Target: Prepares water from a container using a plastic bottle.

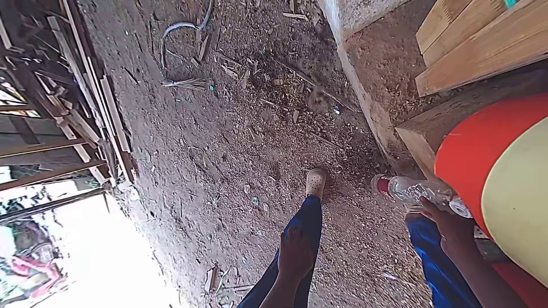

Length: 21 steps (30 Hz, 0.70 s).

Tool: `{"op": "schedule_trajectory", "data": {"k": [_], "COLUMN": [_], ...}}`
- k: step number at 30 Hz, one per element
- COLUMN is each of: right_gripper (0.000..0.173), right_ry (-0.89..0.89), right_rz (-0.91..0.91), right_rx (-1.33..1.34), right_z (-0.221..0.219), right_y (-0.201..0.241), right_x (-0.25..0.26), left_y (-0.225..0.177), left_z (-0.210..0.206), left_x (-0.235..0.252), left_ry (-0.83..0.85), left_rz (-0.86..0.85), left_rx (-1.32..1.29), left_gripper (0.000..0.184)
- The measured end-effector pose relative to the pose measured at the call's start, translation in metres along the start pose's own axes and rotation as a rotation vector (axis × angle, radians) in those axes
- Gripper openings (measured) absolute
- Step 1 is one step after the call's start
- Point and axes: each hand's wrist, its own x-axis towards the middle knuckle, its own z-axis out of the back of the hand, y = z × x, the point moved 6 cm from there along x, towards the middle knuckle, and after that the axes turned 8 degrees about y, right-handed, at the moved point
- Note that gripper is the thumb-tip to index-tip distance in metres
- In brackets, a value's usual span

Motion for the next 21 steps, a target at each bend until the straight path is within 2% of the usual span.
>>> {"op": "schedule_trajectory", "data": {"k": [8,21], "right_gripper": [0.064,0.063], "right_ry": [-0.014,-0.042], "right_rz": [-0.014,-0.007], "right_rx": [0.006,0.047], "right_z": [-0.0002,-0.0022], "right_y": [-0.0020,0.0002], "right_x": [0.0013,-0.0003], "left_y": [0.0018,0.0064], "left_z": [0.0011,-0.0011], "left_x": [0.0000,0.0031], "left_ry": [0.003,-0.002], "left_rz": [-0.001,0.001], "left_rx": [0.004,-0.008], "left_gripper": [0.048,0.047]}}
